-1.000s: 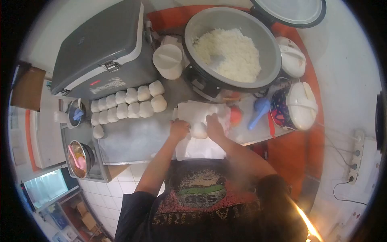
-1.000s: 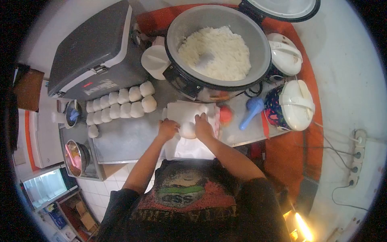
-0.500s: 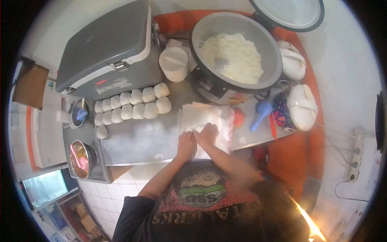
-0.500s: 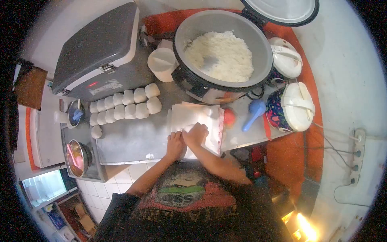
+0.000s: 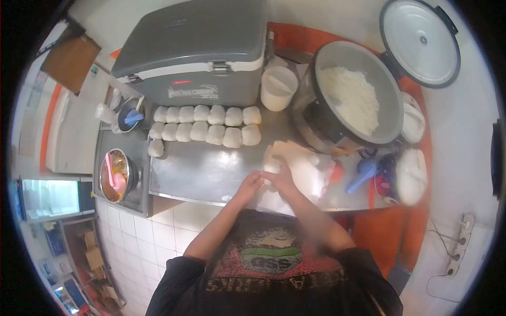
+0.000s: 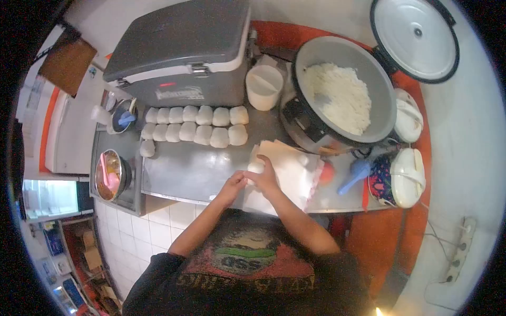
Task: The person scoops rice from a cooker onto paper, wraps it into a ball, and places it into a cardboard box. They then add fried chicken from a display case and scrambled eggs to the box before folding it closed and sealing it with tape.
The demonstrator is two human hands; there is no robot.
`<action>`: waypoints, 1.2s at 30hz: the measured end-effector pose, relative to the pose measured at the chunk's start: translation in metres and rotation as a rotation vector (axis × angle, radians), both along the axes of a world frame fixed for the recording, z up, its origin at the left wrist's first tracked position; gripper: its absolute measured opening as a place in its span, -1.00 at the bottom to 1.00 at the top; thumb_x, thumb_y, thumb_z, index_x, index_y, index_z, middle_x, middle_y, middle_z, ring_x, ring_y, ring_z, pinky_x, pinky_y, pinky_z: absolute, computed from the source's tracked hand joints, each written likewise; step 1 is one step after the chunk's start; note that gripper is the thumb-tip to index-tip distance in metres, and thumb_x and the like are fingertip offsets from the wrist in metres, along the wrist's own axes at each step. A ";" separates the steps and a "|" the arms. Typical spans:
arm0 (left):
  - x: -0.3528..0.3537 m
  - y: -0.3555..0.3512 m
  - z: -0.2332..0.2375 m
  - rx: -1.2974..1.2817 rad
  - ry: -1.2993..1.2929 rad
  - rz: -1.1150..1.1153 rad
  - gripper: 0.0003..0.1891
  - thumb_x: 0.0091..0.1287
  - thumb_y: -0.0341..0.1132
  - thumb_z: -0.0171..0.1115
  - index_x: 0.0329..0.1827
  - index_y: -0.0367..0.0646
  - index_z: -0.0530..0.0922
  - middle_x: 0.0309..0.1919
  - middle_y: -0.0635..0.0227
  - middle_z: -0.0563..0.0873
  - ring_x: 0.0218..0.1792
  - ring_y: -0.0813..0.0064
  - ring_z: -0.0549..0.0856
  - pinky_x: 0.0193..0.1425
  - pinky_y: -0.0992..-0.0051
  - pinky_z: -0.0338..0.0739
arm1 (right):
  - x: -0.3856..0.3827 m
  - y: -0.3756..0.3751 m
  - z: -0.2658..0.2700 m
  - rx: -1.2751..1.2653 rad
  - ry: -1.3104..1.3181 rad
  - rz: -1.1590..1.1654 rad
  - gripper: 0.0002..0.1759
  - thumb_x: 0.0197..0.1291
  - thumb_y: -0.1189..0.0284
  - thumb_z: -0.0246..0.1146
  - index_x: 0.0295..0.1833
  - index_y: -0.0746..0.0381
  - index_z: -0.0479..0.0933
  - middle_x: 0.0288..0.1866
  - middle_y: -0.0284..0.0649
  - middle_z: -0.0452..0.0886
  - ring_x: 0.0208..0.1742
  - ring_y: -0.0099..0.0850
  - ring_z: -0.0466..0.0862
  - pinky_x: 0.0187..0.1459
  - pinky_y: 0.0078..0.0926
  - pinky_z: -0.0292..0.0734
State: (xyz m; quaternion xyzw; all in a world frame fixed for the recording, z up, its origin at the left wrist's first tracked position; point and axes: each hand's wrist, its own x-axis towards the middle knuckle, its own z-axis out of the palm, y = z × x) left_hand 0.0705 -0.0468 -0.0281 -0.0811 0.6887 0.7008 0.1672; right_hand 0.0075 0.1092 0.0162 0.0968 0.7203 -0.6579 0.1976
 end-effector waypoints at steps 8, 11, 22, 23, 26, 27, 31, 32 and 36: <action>0.011 -0.041 -0.001 0.168 0.022 0.506 -0.36 0.36 -0.44 0.31 0.52 -0.23 0.34 0.14 0.26 0.62 -0.01 0.50 0.65 0.12 0.50 0.56 | -0.013 -0.110 0.019 -0.122 -0.304 -0.106 -0.25 0.07 0.41 0.51 0.35 0.33 0.35 0.24 -0.02 0.52 0.23 -0.23 0.56 0.13 -0.31 0.56; 0.010 -0.059 0.030 0.377 0.030 0.741 -0.41 0.35 -0.46 0.24 0.47 -0.23 0.36 0.11 0.22 0.64 0.02 0.45 0.67 0.12 0.46 0.58 | -0.013 -0.139 -0.014 -0.395 -0.290 0.026 0.11 0.05 0.36 0.56 0.59 0.36 0.04 0.32 0.10 0.46 0.25 -0.17 0.56 0.21 -0.31 0.53; -0.019 -0.268 -0.057 0.166 -0.093 1.392 -0.57 0.26 -0.23 0.29 0.11 -0.33 0.54 -0.07 0.16 0.68 -0.14 0.33 0.69 -0.17 0.37 0.56 | -0.017 0.023 -0.014 -0.205 0.010 -0.220 -0.35 0.25 0.29 0.27 0.43 0.21 0.33 0.25 -0.20 0.61 0.04 -0.40 0.62 0.08 -0.39 0.51; -0.028 -0.280 -0.062 0.128 -0.100 1.473 -0.53 0.25 -0.23 0.30 0.13 -0.38 0.54 -0.08 0.14 0.68 -0.15 0.33 0.69 -0.17 0.36 0.55 | -0.016 0.053 -0.022 -0.156 0.016 -0.356 -0.41 0.28 0.25 0.25 0.39 0.21 0.38 0.16 -0.23 0.65 0.00 -0.39 0.63 0.03 -0.37 0.53; -0.047 -0.293 -0.047 0.068 -0.175 1.533 -0.49 0.23 -0.27 0.33 0.17 -0.44 0.51 -0.06 0.11 0.68 -0.13 0.32 0.68 -0.13 0.32 0.56 | -0.022 0.188 -0.100 0.009 0.161 -0.401 -0.54 0.37 0.16 0.19 0.23 0.22 0.49 -0.02 -0.21 0.68 -0.07 -0.29 0.67 -0.11 -0.28 0.57; -0.050 -0.294 -0.042 0.055 -0.208 1.522 -0.48 0.22 -0.29 0.35 0.18 -0.44 0.50 -0.05 0.10 0.67 -0.12 0.31 0.68 -0.11 0.31 0.57 | -0.026 0.203 -0.098 0.503 0.210 -0.408 -0.56 0.40 0.14 0.14 0.17 0.24 0.53 -0.08 -0.18 0.67 -0.10 -0.23 0.68 -0.15 -0.21 0.58; -0.063 -0.300 -0.055 0.361 -0.096 1.724 -0.46 0.20 -0.35 0.41 0.20 -0.43 0.49 -0.01 0.07 0.67 -0.05 0.26 0.68 0.02 0.27 0.59 | -0.011 0.324 -0.114 1.318 0.151 -0.458 -0.53 0.41 0.15 0.11 0.20 0.30 0.49 0.00 -0.15 0.63 -0.06 -0.14 0.67 -0.05 -0.16 0.57; -0.065 -0.302 -0.061 0.351 -0.088 1.756 -0.47 0.20 -0.37 0.42 0.21 -0.43 0.49 0.00 0.07 0.67 -0.03 0.24 0.68 0.05 0.27 0.59 | -0.010 0.331 -0.102 1.319 0.083 -0.551 -0.54 0.40 0.17 0.11 0.21 0.30 0.49 0.00 -0.15 0.63 -0.06 -0.15 0.67 -0.06 -0.17 0.57; -0.058 -0.282 -0.052 0.123 -0.018 1.750 -0.49 0.27 -0.31 0.40 0.20 -0.43 0.48 0.00 0.09 0.67 0.05 0.22 0.67 0.11 0.24 0.59 | -0.033 0.357 -0.094 1.234 -0.024 -0.647 -0.56 0.38 0.26 0.13 0.23 0.31 0.47 0.01 -0.15 0.63 -0.06 -0.20 0.67 -0.07 -0.23 0.58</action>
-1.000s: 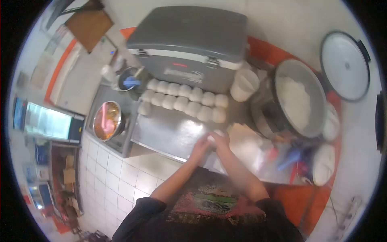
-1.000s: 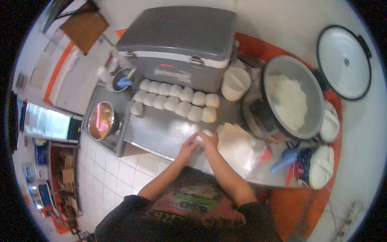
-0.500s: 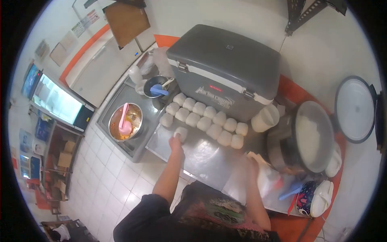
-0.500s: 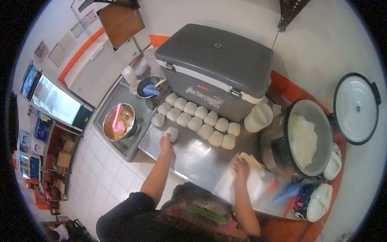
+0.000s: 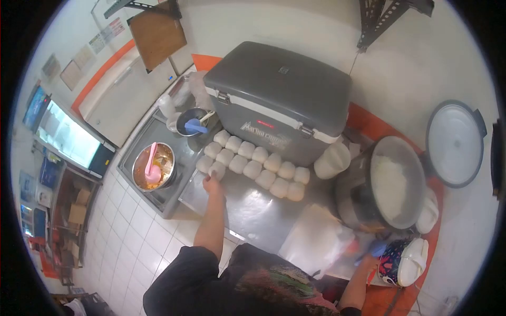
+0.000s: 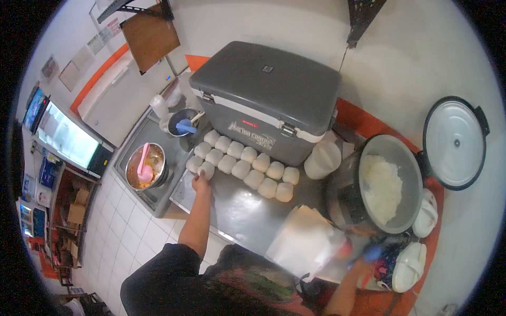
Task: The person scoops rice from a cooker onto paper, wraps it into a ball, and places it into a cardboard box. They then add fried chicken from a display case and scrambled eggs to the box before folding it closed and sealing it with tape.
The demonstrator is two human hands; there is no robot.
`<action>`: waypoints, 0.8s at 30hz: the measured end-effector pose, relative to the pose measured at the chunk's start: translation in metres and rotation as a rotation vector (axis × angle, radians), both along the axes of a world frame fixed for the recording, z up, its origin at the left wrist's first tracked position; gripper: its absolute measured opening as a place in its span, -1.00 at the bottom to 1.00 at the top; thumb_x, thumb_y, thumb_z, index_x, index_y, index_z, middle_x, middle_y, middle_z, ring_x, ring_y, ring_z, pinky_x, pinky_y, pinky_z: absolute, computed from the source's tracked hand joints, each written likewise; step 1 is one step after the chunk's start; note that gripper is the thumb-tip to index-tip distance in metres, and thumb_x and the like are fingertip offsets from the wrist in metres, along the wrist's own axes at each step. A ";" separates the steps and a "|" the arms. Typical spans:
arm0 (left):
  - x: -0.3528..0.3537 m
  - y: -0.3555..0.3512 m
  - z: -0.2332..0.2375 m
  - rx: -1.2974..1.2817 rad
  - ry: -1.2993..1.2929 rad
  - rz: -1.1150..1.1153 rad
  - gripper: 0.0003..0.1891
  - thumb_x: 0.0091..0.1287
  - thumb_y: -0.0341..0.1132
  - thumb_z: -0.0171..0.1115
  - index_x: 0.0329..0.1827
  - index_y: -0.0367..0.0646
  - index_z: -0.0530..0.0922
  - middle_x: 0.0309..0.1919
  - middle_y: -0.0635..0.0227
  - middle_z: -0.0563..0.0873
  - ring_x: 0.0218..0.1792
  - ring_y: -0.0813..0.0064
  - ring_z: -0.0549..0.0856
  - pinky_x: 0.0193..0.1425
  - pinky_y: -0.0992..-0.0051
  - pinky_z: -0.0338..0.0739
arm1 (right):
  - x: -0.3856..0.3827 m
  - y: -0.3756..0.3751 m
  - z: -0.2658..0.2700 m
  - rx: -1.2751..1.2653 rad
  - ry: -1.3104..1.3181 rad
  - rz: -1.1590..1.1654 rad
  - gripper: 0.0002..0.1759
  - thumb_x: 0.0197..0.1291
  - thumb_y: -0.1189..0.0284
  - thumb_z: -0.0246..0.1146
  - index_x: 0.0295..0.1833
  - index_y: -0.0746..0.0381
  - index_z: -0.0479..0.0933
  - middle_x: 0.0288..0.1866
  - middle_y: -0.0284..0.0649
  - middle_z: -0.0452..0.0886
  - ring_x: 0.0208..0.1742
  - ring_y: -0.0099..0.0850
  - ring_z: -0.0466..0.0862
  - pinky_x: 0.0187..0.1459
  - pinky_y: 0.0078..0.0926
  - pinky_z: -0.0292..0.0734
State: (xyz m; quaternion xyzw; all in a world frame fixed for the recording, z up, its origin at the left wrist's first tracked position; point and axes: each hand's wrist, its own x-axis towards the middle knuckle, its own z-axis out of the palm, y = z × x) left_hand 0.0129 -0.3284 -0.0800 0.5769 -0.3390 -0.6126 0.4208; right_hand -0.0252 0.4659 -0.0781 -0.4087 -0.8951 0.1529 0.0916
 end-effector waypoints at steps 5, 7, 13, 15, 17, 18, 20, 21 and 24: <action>0.054 -0.002 -0.031 -0.472 -0.333 -0.493 -0.53 0.41 -0.19 0.28 0.22 -0.36 0.47 -0.04 0.18 0.68 -0.06 0.33 0.67 0.09 0.38 0.60 | -0.058 0.017 -0.011 -0.174 0.056 0.020 -0.57 0.35 0.36 0.15 0.27 0.32 0.44 0.02 -0.16 0.64 -0.05 -0.26 0.67 -0.09 -0.31 0.59; 0.057 0.049 0.023 -0.106 -0.008 -0.398 -0.54 0.44 -0.28 0.21 0.37 -0.18 0.42 -0.06 0.26 0.66 -0.07 0.46 0.61 -0.06 0.46 0.53 | -0.054 0.022 -0.020 -0.216 0.118 -0.070 -0.57 0.34 0.41 0.16 0.28 0.32 0.43 0.02 -0.16 0.64 -0.05 -0.29 0.67 -0.09 -0.34 0.59; 0.060 0.145 -0.010 -0.308 -0.158 -0.704 -0.65 0.43 -0.41 0.15 0.23 -0.32 0.49 0.07 0.20 0.59 -0.01 0.36 0.63 0.01 0.35 0.64 | -0.016 -0.005 0.058 -0.436 0.782 -0.475 -0.53 0.30 0.53 0.19 0.32 0.33 0.41 0.03 -0.16 0.64 -0.04 -0.36 0.67 -0.11 -0.43 0.60; 0.047 0.204 0.020 -0.299 -0.090 -0.839 -0.69 0.42 -0.44 0.16 0.19 -0.30 0.51 0.04 0.22 0.59 -0.02 0.39 0.62 0.02 0.40 0.60 | -0.014 -0.026 0.134 -0.585 1.046 -0.361 -0.52 0.29 0.58 0.20 0.33 0.34 0.40 0.03 -0.16 0.64 -0.04 -0.39 0.67 -0.12 -0.46 0.61; 0.017 0.259 0.066 -0.467 -0.106 -1.034 -0.73 0.39 -0.47 0.18 0.12 -0.30 0.54 0.02 0.22 0.60 0.00 0.38 0.62 0.08 0.44 0.52 | -0.025 -0.052 0.226 -0.710 1.183 -0.096 -0.50 0.28 0.62 0.21 0.34 0.34 0.39 0.04 -0.16 0.64 -0.04 -0.41 0.67 -0.12 -0.49 0.61; -0.001 0.283 0.096 -0.683 -0.084 -1.140 -0.72 0.38 -0.45 0.20 0.13 -0.23 0.56 0.04 0.26 0.63 0.02 0.42 0.60 0.15 0.44 0.47 | -0.037 -0.067 0.271 -0.734 1.174 0.055 -0.49 0.27 0.64 0.21 0.35 0.34 0.38 0.04 -0.16 0.64 -0.04 -0.43 0.67 -0.13 -0.51 0.61; -0.040 0.327 0.165 -0.883 0.037 -1.284 -0.69 0.34 -0.48 0.22 0.14 -0.25 0.56 0.14 0.18 0.60 0.12 0.31 0.56 0.24 0.34 0.43 | -0.077 -0.092 0.341 -0.646 1.027 0.363 -0.45 0.25 0.62 0.23 0.37 0.35 0.39 0.04 -0.09 0.66 -0.04 -0.34 0.70 -0.13 -0.45 0.63; -0.059 0.347 0.193 -1.065 0.058 -1.263 -0.68 0.33 -0.47 0.22 0.14 -0.25 0.56 0.17 0.16 0.58 0.17 0.25 0.53 0.27 0.30 0.41 | -0.099 -0.100 0.357 -0.594 0.893 0.524 -0.43 0.22 0.60 0.26 0.37 0.36 0.40 0.03 -0.01 0.68 -0.04 -0.25 0.72 -0.11 -0.39 0.64; -0.117 0.399 0.259 -1.308 0.296 -1.216 -0.64 0.34 -0.44 0.21 0.19 -0.27 0.54 0.22 0.13 0.54 0.29 0.11 0.44 0.39 0.22 0.30 | -0.186 -0.133 0.355 -0.117 0.362 0.926 -0.54 0.23 0.52 0.23 0.26 0.36 0.50 -0.04 0.16 0.69 -0.04 0.02 0.73 -0.04 -0.11 0.64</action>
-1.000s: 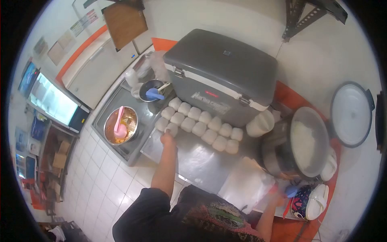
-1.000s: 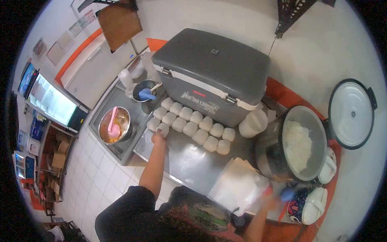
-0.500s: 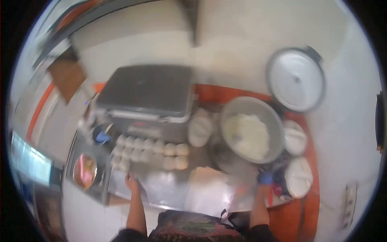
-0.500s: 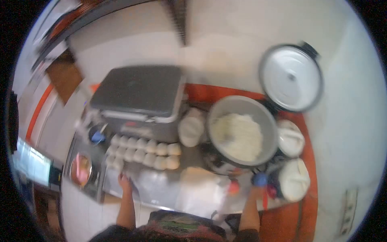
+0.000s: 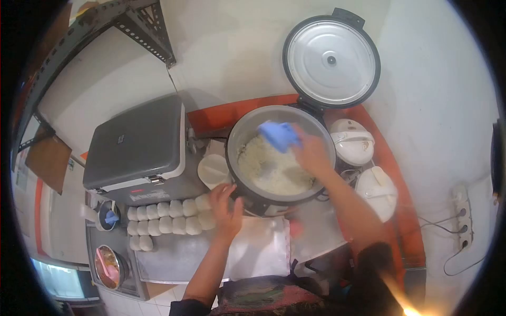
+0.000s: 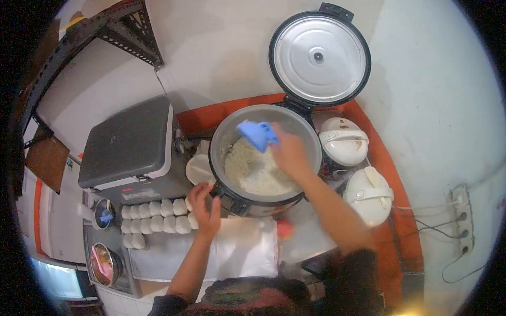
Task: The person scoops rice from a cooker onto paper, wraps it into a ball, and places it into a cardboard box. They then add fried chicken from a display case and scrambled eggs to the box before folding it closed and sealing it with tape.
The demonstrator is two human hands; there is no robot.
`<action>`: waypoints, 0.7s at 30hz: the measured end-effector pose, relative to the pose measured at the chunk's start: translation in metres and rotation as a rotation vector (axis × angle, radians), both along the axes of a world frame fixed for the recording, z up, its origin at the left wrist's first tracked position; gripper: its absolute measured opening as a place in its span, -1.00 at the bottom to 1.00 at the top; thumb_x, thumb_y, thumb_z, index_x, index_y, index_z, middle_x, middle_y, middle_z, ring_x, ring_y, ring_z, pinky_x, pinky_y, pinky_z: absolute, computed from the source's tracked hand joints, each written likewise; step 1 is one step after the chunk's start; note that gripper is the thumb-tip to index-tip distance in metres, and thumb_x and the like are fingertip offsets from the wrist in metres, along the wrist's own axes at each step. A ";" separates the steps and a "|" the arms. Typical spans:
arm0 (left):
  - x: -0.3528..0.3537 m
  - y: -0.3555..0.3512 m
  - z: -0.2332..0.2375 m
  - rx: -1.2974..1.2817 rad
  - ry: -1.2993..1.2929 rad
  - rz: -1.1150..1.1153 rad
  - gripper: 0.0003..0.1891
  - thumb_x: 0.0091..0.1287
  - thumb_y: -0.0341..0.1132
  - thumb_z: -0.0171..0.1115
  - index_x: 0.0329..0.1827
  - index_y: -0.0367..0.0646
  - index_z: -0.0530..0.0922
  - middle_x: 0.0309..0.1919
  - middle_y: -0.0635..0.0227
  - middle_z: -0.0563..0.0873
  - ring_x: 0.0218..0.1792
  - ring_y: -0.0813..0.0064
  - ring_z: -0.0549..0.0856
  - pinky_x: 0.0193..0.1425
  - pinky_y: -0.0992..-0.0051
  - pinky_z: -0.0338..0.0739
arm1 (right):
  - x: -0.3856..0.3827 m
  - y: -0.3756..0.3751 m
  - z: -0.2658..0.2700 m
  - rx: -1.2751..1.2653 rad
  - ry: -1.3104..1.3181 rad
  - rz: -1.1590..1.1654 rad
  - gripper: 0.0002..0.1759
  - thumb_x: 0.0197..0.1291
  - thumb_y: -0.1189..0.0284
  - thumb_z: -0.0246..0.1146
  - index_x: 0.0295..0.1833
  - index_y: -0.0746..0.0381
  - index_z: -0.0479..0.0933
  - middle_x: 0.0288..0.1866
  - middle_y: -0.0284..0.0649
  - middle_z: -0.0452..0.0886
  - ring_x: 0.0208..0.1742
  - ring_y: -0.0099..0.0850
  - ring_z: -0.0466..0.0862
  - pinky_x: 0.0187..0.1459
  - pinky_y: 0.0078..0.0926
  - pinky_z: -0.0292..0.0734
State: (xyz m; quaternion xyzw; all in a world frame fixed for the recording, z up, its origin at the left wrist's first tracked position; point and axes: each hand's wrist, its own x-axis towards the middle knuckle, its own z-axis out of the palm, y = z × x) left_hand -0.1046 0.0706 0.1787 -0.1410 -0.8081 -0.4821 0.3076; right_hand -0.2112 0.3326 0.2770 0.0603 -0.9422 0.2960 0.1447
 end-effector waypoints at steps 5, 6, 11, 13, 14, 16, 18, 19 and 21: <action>-0.051 0.039 0.021 0.036 -0.114 0.232 -0.59 0.50 -0.27 0.10 0.34 -0.24 0.44 0.30 0.11 0.48 0.33 0.09 0.37 0.48 0.18 0.15 | -0.120 -0.052 -0.127 0.339 -0.131 0.033 -0.69 0.20 0.47 0.19 0.06 0.30 0.60 -0.14 0.05 0.73 -0.09 -0.01 0.76 -0.05 -0.03 0.66; -0.057 0.040 0.018 0.041 -0.158 0.319 -0.57 0.53 -0.23 0.07 0.37 -0.23 0.41 0.31 0.11 0.47 0.34 0.08 0.36 0.49 0.17 0.12 | -0.128 -0.058 -0.132 0.327 -0.144 0.032 -0.70 0.19 0.46 0.20 0.02 0.29 0.62 -0.14 0.05 0.73 -0.09 -0.02 0.77 -0.06 -0.04 0.67; -0.056 0.047 0.017 0.163 -0.177 0.313 -0.51 0.61 -0.08 -0.06 0.41 -0.25 0.36 0.35 0.10 0.43 0.33 0.13 0.35 0.46 0.17 0.16 | -0.140 -0.066 -0.133 0.453 -0.330 0.290 -0.79 0.19 0.44 0.20 -0.13 0.22 0.70 -0.14 0.05 0.74 -0.06 0.01 0.75 -0.07 -0.02 0.64; -0.058 0.045 0.015 0.086 -0.174 0.321 -0.50 0.62 -0.07 -0.10 0.42 -0.26 0.35 0.36 0.08 0.43 0.33 0.14 0.34 0.44 0.18 0.18 | -0.132 -0.078 -0.113 0.532 -0.462 0.380 -0.79 0.11 0.44 0.26 -0.17 0.22 0.73 -0.16 0.05 0.75 -0.09 0.01 0.76 -0.08 -0.04 0.65; -0.057 0.045 0.016 0.101 -0.213 0.302 -0.49 0.63 -0.08 -0.11 0.43 -0.29 0.31 0.38 0.05 0.38 0.37 0.11 0.32 0.48 0.17 0.15 | -0.124 -0.087 -0.108 0.594 -0.531 0.415 -0.78 0.07 0.44 0.28 -0.17 0.21 0.75 -0.17 0.05 0.75 -0.11 0.00 0.77 -0.09 -0.06 0.65; -0.055 0.045 0.018 0.133 -0.282 0.264 -0.46 0.63 -0.10 -0.13 0.46 -0.36 0.25 0.43 -0.02 0.29 0.45 0.04 0.28 0.54 0.15 0.09 | -0.116 -0.087 -0.118 0.679 -0.610 0.516 -0.74 0.00 0.45 0.32 -0.15 0.20 0.76 -0.19 0.04 0.76 -0.13 -0.01 0.77 -0.10 -0.08 0.66; -0.057 0.047 0.016 0.132 -0.244 0.299 -0.49 0.65 -0.08 -0.18 0.44 -0.29 0.31 0.40 0.05 0.35 0.39 0.12 0.30 0.47 0.20 0.16 | -0.114 -0.084 -0.150 0.724 -0.637 0.647 -0.71 -0.05 0.47 0.35 -0.13 0.20 0.77 -0.20 0.03 0.77 -0.16 -0.03 0.78 -0.13 -0.09 0.67; -0.058 0.048 0.014 0.137 -0.227 0.318 -0.50 0.65 -0.07 -0.21 0.43 -0.26 0.34 0.39 0.08 0.39 0.36 0.16 0.31 0.44 0.23 0.20 | -0.116 -0.080 -0.160 0.718 -0.655 0.671 -0.72 -0.04 0.48 0.33 -0.15 0.23 0.77 -0.22 0.03 0.77 -0.16 -0.05 0.79 -0.13 -0.08 0.67; -0.057 0.049 0.015 0.113 -0.239 0.316 -0.50 0.66 -0.08 -0.23 0.43 -0.26 0.34 0.39 0.08 0.38 0.38 0.16 0.30 0.44 0.22 0.20 | -0.116 -0.074 -0.179 0.707 -0.698 0.724 -0.75 -0.01 0.51 0.29 -0.18 0.31 0.75 -0.25 0.04 0.77 -0.14 -0.07 0.79 -0.14 -0.06 0.67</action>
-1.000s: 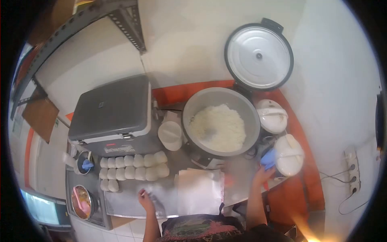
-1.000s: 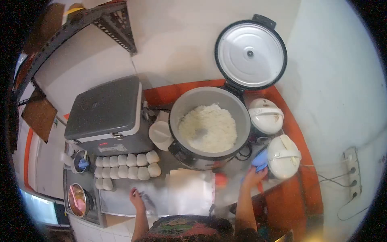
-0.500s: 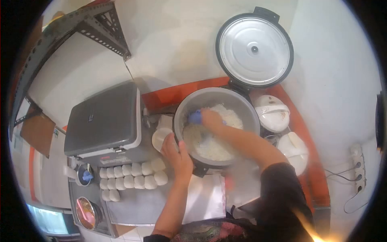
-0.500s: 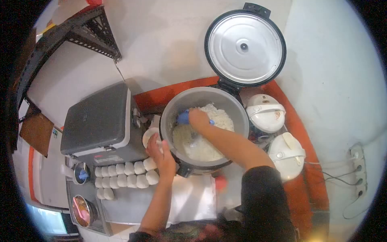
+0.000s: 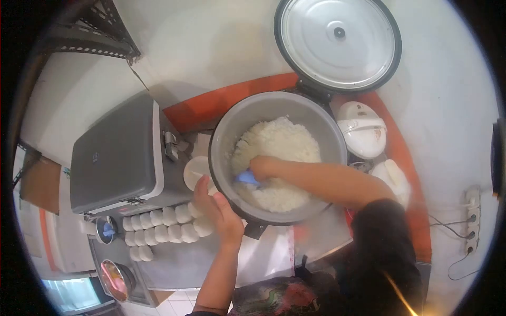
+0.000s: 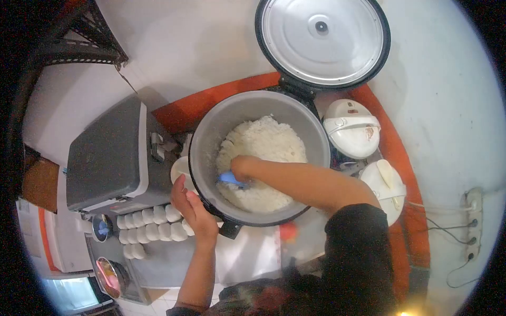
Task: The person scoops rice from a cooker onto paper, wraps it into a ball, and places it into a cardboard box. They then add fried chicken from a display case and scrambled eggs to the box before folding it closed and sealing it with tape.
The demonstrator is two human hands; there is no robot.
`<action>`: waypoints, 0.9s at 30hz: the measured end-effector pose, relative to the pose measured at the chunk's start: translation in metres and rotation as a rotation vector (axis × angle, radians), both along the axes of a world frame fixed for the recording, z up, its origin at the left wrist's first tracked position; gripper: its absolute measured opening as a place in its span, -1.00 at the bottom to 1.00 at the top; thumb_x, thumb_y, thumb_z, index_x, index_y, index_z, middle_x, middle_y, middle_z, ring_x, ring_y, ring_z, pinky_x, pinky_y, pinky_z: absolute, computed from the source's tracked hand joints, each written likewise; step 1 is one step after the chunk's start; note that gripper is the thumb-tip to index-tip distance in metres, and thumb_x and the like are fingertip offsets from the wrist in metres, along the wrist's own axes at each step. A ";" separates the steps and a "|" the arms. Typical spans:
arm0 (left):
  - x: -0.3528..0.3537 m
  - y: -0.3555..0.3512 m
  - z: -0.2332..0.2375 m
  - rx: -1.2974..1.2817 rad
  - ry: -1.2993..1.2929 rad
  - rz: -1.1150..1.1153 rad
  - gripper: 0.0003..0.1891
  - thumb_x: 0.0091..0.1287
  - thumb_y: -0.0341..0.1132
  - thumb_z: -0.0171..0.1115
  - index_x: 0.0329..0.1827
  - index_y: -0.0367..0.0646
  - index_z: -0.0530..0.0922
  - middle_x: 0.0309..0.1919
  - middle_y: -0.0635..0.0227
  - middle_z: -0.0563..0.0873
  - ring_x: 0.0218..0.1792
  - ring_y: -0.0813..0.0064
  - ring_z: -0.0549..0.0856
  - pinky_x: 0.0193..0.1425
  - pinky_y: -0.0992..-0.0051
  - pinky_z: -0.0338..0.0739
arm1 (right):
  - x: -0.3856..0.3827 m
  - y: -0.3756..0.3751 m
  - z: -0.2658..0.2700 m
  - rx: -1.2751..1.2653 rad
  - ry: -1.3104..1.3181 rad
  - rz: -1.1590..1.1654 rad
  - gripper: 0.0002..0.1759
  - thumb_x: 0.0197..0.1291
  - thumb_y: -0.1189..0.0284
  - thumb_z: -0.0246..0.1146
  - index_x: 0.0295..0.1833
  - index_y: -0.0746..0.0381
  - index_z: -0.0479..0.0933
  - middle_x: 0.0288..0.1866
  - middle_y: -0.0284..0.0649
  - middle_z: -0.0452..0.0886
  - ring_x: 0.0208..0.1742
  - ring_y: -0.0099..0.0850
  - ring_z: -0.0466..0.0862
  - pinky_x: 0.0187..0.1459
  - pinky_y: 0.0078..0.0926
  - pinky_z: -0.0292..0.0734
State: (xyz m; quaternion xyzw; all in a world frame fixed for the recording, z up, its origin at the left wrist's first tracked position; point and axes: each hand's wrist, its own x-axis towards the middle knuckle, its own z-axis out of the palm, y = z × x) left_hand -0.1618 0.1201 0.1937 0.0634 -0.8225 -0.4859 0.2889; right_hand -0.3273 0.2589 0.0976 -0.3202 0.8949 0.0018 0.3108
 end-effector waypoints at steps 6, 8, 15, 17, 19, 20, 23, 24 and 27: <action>0.001 -0.004 0.005 0.018 -0.008 -0.069 -0.46 0.66 -0.07 -0.29 0.47 -0.30 0.26 0.41 0.04 0.33 0.41 0.10 0.29 0.50 0.17 0.15 | 0.057 0.017 0.087 -0.255 -0.186 -0.374 -0.78 -0.02 0.48 0.27 -0.34 0.43 0.71 -0.27 0.20 0.73 -0.21 0.05 0.77 -0.12 -0.08 0.66; 0.002 -0.006 0.005 0.049 0.006 -0.094 -0.47 0.65 -0.11 -0.29 0.49 -0.32 0.22 0.43 0.02 0.30 0.41 0.08 0.29 0.51 0.17 0.12 | 0.084 0.027 0.081 -0.375 -0.089 -0.437 -0.71 0.07 0.46 0.27 -0.17 0.48 0.64 -0.20 0.22 0.71 -0.11 0.12 0.72 -0.03 -0.07 0.62; 0.002 -0.006 -0.008 0.109 0.119 -0.050 -0.34 0.63 0.09 -0.34 0.47 -0.33 0.27 0.35 -0.01 0.39 0.40 0.02 0.30 0.50 0.12 0.08 | 0.125 0.019 0.116 -0.678 0.127 -0.628 -0.71 0.04 0.50 0.29 -0.14 0.48 0.59 -0.31 0.22 0.68 -0.32 0.10 0.73 -0.17 0.00 0.61; 0.005 -0.006 -0.008 0.068 0.046 -0.002 -0.30 0.62 0.16 -0.43 0.45 -0.29 0.30 0.36 0.05 0.40 0.38 0.08 0.31 0.49 0.14 0.10 | 0.115 0.014 0.125 -0.722 -0.278 -0.943 -0.81 0.11 0.53 0.26 -0.19 0.42 0.58 -0.38 0.06 0.64 -0.41 -0.11 0.68 -0.32 -0.10 0.57; 0.006 -0.007 -0.005 0.005 0.024 0.029 -0.30 0.62 0.16 -0.45 0.45 -0.25 0.30 0.37 0.10 0.41 0.36 0.08 0.33 0.51 0.13 0.08 | 0.106 0.014 0.133 -0.785 -0.555 -1.116 -0.91 0.17 0.56 0.24 -0.22 0.35 0.56 -0.44 -0.09 0.58 -0.48 -0.29 0.60 -0.43 -0.23 0.49; 0.003 -0.006 -0.005 0.019 0.059 0.035 -0.32 0.62 0.14 -0.44 0.45 -0.25 0.31 0.36 0.10 0.41 0.36 0.08 0.33 0.51 0.12 0.07 | 0.097 0.018 0.126 -0.841 -0.617 -1.128 -0.95 0.20 0.57 0.22 -0.24 0.32 0.54 -0.46 -0.15 0.54 -0.50 -0.38 0.55 -0.47 -0.31 0.45; 0.008 -0.012 -0.010 0.206 0.183 -0.012 -0.44 0.61 0.02 -0.23 0.43 -0.23 0.35 0.33 0.08 0.44 0.37 0.06 0.35 0.51 0.10 0.09 | 0.076 0.025 0.120 -1.001 -0.753 -1.192 -0.99 0.24 0.61 0.19 -0.24 0.29 0.50 -0.46 -0.21 0.49 -0.54 -0.47 0.48 -0.52 -0.45 0.38; 0.014 -0.015 -0.016 0.175 0.267 -0.017 -0.48 0.57 -0.04 -0.12 0.40 -0.23 0.37 0.31 0.08 0.46 0.35 0.05 0.37 0.50 0.10 0.12 | 0.076 0.026 0.123 -1.049 -0.805 -1.224 -0.98 0.25 0.61 0.18 -0.23 0.30 0.48 -0.46 -0.21 0.48 -0.55 -0.48 0.47 -0.53 -0.49 0.37; 0.051 -0.033 -0.065 0.018 0.320 -0.129 -0.57 0.44 -0.19 0.13 0.30 -0.22 0.46 0.26 0.05 0.52 0.29 0.02 0.44 0.46 0.10 0.19 | 0.099 0.043 0.135 -1.246 -0.942 -1.287 -0.93 0.29 0.61 0.16 -0.14 0.32 0.44 -0.41 -0.24 0.47 -0.57 -0.51 0.45 -0.54 -0.49 0.39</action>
